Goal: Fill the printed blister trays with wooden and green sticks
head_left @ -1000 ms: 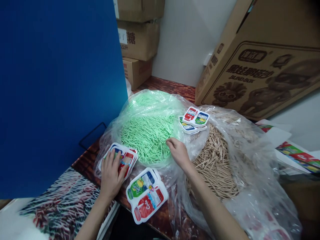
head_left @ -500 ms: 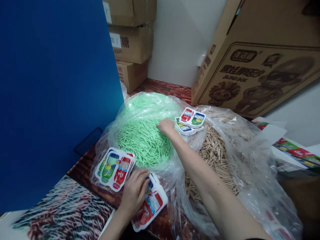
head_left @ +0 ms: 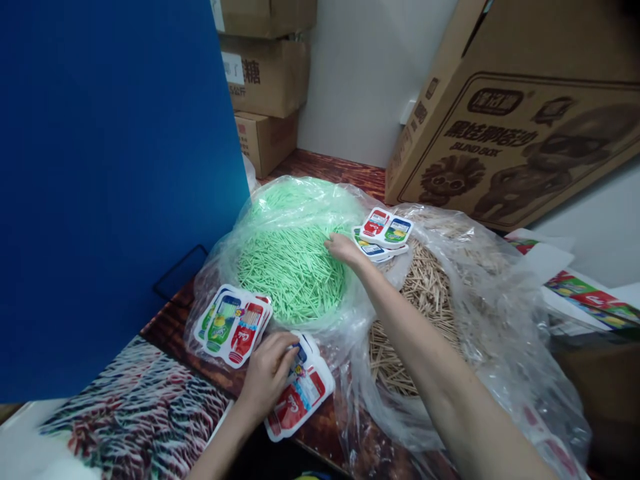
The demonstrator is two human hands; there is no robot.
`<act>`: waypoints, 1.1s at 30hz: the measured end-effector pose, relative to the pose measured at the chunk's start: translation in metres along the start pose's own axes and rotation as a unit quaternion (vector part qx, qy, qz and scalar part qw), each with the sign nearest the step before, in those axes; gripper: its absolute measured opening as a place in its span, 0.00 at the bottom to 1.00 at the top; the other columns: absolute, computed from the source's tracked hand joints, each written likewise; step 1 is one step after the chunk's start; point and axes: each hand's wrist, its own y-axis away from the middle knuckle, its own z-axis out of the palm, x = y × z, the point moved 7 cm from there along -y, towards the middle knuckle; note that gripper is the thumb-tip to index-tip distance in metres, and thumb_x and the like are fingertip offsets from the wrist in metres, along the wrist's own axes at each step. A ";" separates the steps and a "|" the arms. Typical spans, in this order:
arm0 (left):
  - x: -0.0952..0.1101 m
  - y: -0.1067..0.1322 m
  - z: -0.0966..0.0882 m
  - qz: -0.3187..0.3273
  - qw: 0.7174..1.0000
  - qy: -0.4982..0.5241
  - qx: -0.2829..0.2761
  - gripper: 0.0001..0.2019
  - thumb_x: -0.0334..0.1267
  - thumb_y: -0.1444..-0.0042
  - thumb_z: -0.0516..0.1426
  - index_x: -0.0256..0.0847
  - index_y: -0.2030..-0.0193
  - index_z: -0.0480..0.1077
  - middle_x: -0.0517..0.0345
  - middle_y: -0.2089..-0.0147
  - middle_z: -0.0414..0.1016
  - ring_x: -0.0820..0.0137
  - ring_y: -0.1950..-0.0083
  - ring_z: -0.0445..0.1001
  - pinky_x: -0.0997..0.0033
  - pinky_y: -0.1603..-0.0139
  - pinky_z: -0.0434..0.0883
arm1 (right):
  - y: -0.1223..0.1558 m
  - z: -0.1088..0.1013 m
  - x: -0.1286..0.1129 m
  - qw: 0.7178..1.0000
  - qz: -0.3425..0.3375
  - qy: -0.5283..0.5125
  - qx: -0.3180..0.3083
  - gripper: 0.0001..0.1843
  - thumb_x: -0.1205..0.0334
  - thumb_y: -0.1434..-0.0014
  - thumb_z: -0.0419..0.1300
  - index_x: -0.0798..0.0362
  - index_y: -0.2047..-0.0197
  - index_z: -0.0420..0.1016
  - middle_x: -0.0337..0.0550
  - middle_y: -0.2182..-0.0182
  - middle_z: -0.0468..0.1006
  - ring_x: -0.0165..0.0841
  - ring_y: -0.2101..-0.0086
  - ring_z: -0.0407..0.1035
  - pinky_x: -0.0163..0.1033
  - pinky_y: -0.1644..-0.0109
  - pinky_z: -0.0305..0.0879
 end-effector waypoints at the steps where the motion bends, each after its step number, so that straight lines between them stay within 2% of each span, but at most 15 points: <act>1: -0.001 -0.002 0.000 -0.009 1.000 0.008 -0.002 0.09 0.36 0.39 0.52 0.43 0.57 0.73 0.52 0.57 0.77 0.64 0.54 0.75 0.64 0.53 0.72 | 0.004 0.002 0.000 1.000 -0.006 -0.030 -0.003 0.12 0.64 0.37 0.49 0.59 0.59 0.72 0.51 0.64 0.81 0.32 0.67 0.76 0.29 0.68 0.62; 4: -0.005 -0.016 -0.002 -0.037 0.999 0.037 0.004 0.09 0.37 0.40 0.53 0.42 0.59 0.74 0.53 0.58 0.78 0.65 0.54 0.75 0.65 0.53 0.71 | 0.015 0.011 0.004 0.993 -0.016 -0.119 -0.017 0.10 0.65 0.37 0.47 0.57 0.61 0.68 0.42 0.71 0.80 0.26 0.76 0.73 0.28 0.73 0.60; 7: -0.007 -0.039 -0.003 -0.057 0.996 0.070 0.012 0.10 0.39 0.40 0.53 0.42 0.61 0.75 0.53 0.60 0.78 0.65 0.57 0.75 0.66 0.56 0.71 | 0.023 0.016 0.012 0.984 -0.014 -0.177 -0.022 0.06 0.66 0.40 0.51 0.55 0.69 0.65 0.37 0.80 0.76 0.26 0.82 0.69 0.29 0.76 0.58; 12: -0.008 -0.084 -0.006 -0.096 0.982 0.155 0.037 0.10 0.41 0.42 0.55 0.39 0.61 0.75 0.52 0.61 0.78 0.65 0.58 0.75 0.66 0.56 0.70 | 0.041 0.010 0.013 0.963 -0.039 -0.266 -0.028 0.10 0.70 0.44 0.53 0.52 0.76 0.58 0.33 0.84 0.72 0.25 0.83 0.66 0.29 0.77 0.56; 15: -0.001 -0.110 -0.010 -0.092 0.970 0.204 0.089 0.14 0.43 0.42 0.56 0.40 0.52 0.71 0.50 0.52 0.76 0.63 0.52 0.74 0.64 0.53 0.70 | 0.063 0.013 0.005 0.942 -0.065 -0.324 -0.057 0.10 0.68 0.43 0.52 0.51 0.75 0.57 0.31 0.84 0.70 0.24 0.83 0.64 0.28 0.77 0.57; 17: 0.010 -0.122 -0.011 -0.054 0.971 0.204 0.113 0.18 0.42 0.41 0.55 0.43 0.44 0.66 0.48 0.42 0.71 0.63 0.46 0.71 0.63 0.49 0.69 | 0.082 0.021 -0.003 0.926 -0.077 -0.358 -0.089 0.09 0.67 0.43 0.52 0.51 0.75 0.58 0.30 0.84 0.70 0.24 0.83 0.62 0.29 0.78 0.57; 19: 0.022 -0.130 -0.007 -0.009 0.979 0.172 0.106 0.21 0.41 0.39 0.53 0.44 0.39 0.61 0.48 0.37 0.64 0.63 0.40 0.67 0.60 0.44 0.67 | 0.100 0.033 -0.009 0.910 -0.084 -0.385 -0.125 0.09 0.64 0.43 0.52 0.51 0.74 0.60 0.31 0.84 0.69 0.24 0.84 0.62 0.29 0.80 0.56; 21: 0.031 -0.132 0.001 0.026 0.990 0.121 0.074 0.20 0.41 0.38 0.51 0.44 0.39 0.62 0.49 0.37 0.65 0.63 0.38 0.65 0.59 0.41 0.64 | 0.116 0.048 -0.013 0.882 -0.087 -0.431 -0.169 0.09 0.61 0.44 0.54 0.52 0.75 0.61 0.31 0.84 0.69 0.24 0.84 0.61 0.29 0.80 0.56; 23: 0.035 -0.129 0.011 0.043 0.996 0.076 0.035 0.17 0.41 0.37 0.49 0.43 0.44 0.67 0.50 0.42 0.71 0.64 0.41 0.68 0.60 0.41 0.64 | 0.129 0.063 -0.015 0.837 -0.081 -0.494 -0.220 0.12 0.56 0.45 0.57 0.53 0.74 0.63 0.33 0.84 0.70 0.24 0.83 0.62 0.29 0.80 0.56; 26: 0.035 -0.118 0.024 0.035 0.999 0.037 -0.012 0.15 0.41 0.36 0.47 0.42 0.52 0.73 0.52 0.52 0.77 0.65 0.51 0.75 0.64 0.49 0.68 | 0.148 0.085 -0.018 0.749 -0.069 -0.588 -0.297 0.17 0.49 0.48 0.62 0.55 0.72 0.66 0.38 0.81 0.73 0.26 0.80 0.66 0.29 0.80 0.56; 28: 0.036 -0.107 0.033 0.020 0.998 0.020 -0.051 0.16 0.42 0.36 0.47 0.41 0.57 0.75 0.53 0.59 0.79 0.66 0.58 0.76 0.67 0.56 0.70 | 0.160 0.097 -0.019 0.685 -0.057 -0.646 -0.331 0.19 0.48 0.51 0.65 0.56 0.71 0.67 0.39 0.80 0.74 0.27 0.79 0.68 0.29 0.79 0.56; 29: 0.037 -0.101 0.038 0.016 0.997 0.016 -0.073 0.16 0.42 0.36 0.47 0.41 0.59 0.75 0.54 0.62 0.79 0.66 0.61 0.76 0.67 0.58 0.70 | 0.165 0.102 -0.019 0.665 -0.050 -0.664 -0.337 0.19 0.49 0.52 0.66 0.56 0.71 0.67 0.38 0.80 0.73 0.27 0.79 0.67 0.29 0.79 0.57; 31: 0.041 -0.088 0.046 0.017 0.994 0.027 -0.107 0.16 0.42 0.36 0.46 0.41 0.59 0.75 0.54 0.63 0.79 0.67 0.62 0.76 0.68 0.59 0.70 | 0.174 0.110 -0.017 0.648 -0.028 -0.687 -0.328 0.18 0.52 0.53 0.67 0.56 0.71 0.67 0.35 0.82 0.71 0.25 0.81 0.65 0.29 0.78 0.57; 33: 0.045 -0.074 0.047 0.029 0.993 0.051 -0.106 0.15 0.40 0.36 0.47 0.42 0.52 0.73 0.51 0.54 0.78 0.66 0.55 0.75 0.66 0.53 0.70 | 0.183 0.110 -0.012 0.661 -0.016 -0.696 -0.281 0.16 0.53 0.51 0.67 0.55 0.70 0.67 0.33 0.83 0.68 0.24 0.82 0.61 0.30 0.78 0.55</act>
